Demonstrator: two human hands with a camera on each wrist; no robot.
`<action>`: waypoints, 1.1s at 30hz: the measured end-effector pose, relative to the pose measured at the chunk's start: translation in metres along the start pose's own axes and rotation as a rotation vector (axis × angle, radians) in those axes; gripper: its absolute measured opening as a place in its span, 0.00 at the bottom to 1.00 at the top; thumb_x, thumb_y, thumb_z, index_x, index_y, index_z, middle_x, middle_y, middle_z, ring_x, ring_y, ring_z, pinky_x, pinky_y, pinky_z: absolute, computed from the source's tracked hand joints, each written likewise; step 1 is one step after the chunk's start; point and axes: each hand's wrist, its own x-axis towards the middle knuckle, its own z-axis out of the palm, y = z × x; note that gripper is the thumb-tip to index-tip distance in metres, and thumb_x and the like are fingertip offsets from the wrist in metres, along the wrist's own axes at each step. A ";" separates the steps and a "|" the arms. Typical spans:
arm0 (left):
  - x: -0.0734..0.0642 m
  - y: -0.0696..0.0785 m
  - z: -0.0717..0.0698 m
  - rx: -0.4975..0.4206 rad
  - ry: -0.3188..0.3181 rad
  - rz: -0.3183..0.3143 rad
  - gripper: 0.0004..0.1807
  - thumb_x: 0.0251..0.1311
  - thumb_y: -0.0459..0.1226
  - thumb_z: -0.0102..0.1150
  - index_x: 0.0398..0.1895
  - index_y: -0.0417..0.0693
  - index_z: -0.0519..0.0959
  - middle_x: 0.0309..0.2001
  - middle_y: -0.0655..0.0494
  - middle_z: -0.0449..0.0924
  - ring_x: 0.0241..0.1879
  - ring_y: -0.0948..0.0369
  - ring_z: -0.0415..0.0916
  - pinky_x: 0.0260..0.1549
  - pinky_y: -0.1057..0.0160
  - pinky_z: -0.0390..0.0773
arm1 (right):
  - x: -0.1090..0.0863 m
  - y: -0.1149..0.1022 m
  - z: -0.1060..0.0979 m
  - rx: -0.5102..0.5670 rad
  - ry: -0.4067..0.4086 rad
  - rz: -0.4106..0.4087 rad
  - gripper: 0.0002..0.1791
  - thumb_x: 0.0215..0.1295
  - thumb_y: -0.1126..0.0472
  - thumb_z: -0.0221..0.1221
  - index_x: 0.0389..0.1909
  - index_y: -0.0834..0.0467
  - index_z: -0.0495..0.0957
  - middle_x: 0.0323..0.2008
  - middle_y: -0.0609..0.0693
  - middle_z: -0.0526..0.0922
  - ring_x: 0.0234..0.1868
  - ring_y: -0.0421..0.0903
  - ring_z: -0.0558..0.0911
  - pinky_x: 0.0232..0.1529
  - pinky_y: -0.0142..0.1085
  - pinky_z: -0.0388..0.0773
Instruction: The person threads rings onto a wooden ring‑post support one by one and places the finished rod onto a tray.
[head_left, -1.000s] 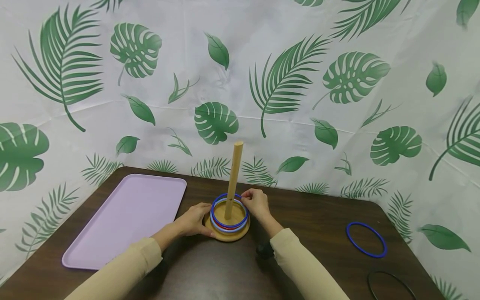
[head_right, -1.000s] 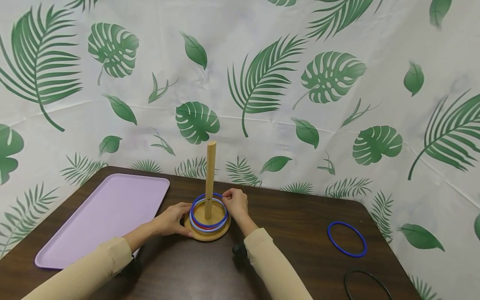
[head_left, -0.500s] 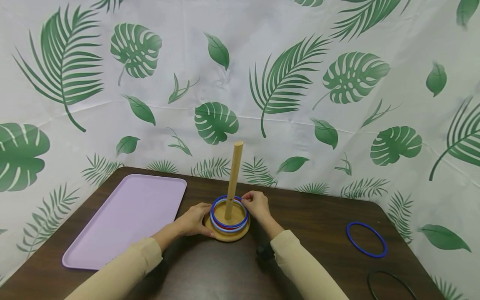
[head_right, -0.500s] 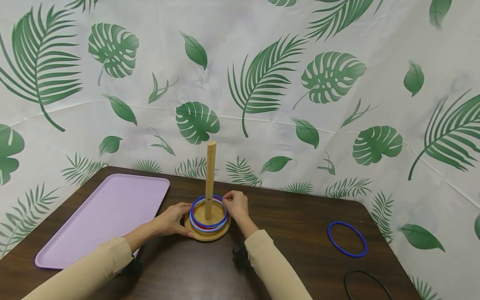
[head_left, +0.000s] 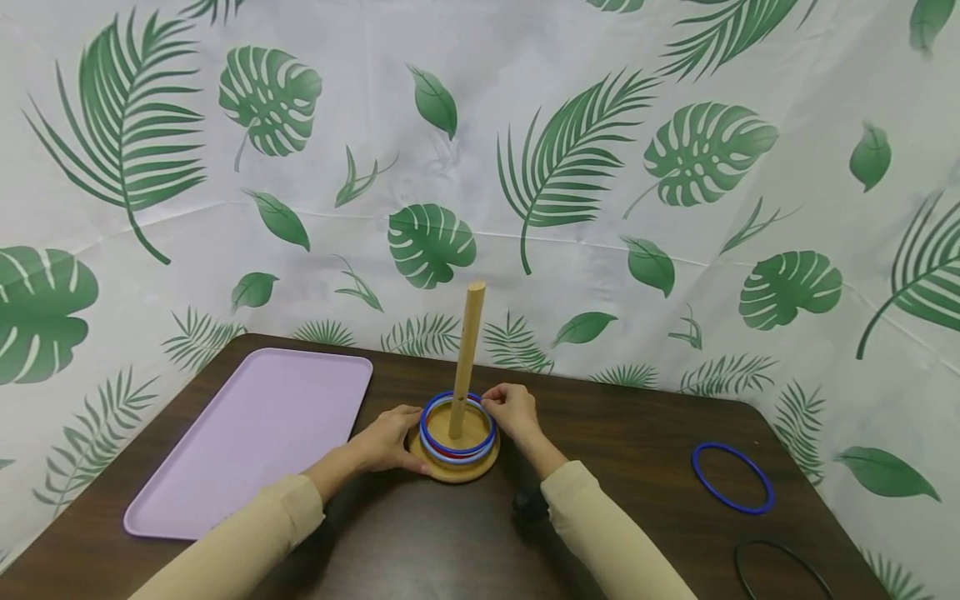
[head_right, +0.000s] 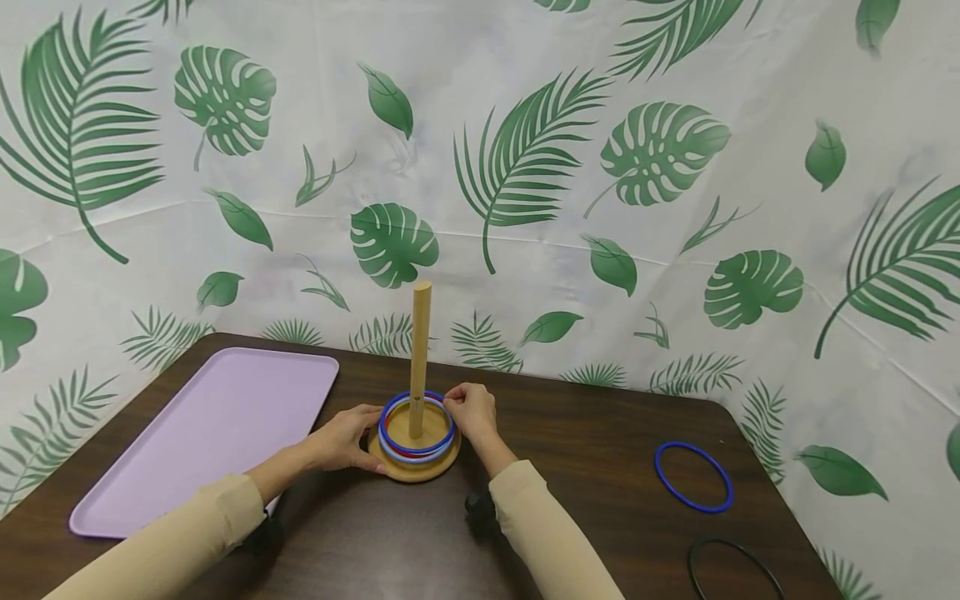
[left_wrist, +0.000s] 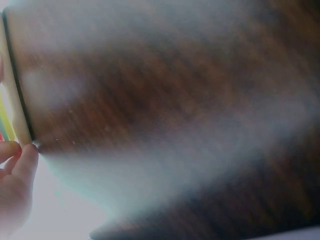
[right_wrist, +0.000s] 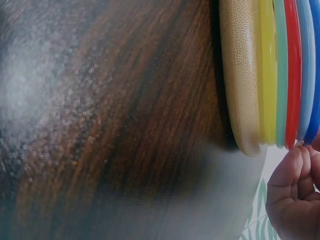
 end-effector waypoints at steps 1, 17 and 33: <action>0.000 0.000 0.000 0.000 0.000 0.000 0.48 0.35 0.47 0.77 0.58 0.26 0.70 0.56 0.32 0.71 0.57 0.40 0.70 0.56 0.45 0.69 | 0.000 0.000 0.000 0.001 0.001 0.002 0.04 0.53 0.63 0.64 0.26 0.61 0.83 0.22 0.48 0.82 0.25 0.39 0.75 0.30 0.32 0.73; 0.001 0.002 -0.002 0.004 -0.001 0.004 0.47 0.35 0.46 0.77 0.57 0.25 0.70 0.56 0.31 0.71 0.56 0.39 0.70 0.56 0.44 0.69 | -0.001 0.007 -0.011 0.243 0.063 0.040 0.08 0.60 0.62 0.61 0.32 0.65 0.82 0.21 0.49 0.79 0.17 0.39 0.74 0.21 0.29 0.73; 0.001 0.001 -0.002 0.019 0.002 0.015 0.47 0.35 0.47 0.77 0.56 0.25 0.70 0.55 0.31 0.72 0.56 0.39 0.70 0.56 0.44 0.69 | -0.011 0.035 -0.060 0.318 0.128 0.085 0.12 0.63 0.61 0.60 0.36 0.68 0.81 0.21 0.47 0.76 0.20 0.37 0.74 0.24 0.27 0.75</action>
